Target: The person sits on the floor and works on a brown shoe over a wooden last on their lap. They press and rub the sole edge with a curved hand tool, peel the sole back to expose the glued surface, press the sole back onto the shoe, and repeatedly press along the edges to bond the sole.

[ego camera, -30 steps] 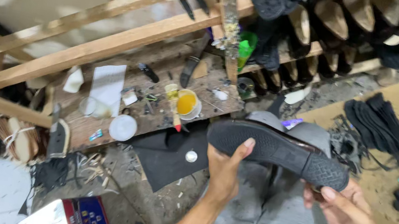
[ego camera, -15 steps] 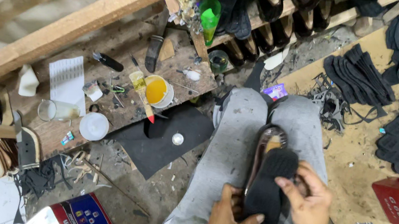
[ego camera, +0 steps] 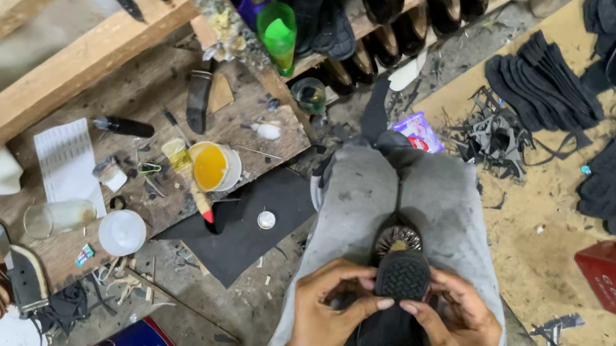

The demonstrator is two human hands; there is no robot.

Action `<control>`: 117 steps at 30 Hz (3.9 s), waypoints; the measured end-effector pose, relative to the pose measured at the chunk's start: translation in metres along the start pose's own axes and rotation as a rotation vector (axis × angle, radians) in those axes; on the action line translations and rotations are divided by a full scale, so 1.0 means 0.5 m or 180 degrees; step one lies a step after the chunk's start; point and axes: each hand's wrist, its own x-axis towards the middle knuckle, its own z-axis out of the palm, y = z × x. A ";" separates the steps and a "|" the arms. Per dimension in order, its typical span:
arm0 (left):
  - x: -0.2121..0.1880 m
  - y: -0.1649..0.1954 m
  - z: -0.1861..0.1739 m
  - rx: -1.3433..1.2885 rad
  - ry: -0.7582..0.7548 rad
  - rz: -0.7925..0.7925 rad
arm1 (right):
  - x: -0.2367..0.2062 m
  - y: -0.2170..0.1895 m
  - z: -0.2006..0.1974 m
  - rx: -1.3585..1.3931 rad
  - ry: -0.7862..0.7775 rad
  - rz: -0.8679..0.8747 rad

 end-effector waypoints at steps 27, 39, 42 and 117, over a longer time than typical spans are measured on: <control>0.068 -0.048 0.018 0.0549 0.0464 0.0434 | 0.080 -0.029 0.030 -0.1635 0.0359 -0.0200; 0.056 0.005 0.007 0.0560 0.0125 -0.0549 | 0.165 -0.133 -0.005 -0.1100 -0.1410 0.0439; 0.020 0.030 -0.008 0.0977 -0.0280 0.0926 | 0.122 -0.137 -0.014 -0.0623 -0.1440 0.0153; 0.007 -0.040 -0.082 0.0545 0.0679 0.1676 | 0.086 -0.138 0.040 -0.2479 -0.0735 -0.3170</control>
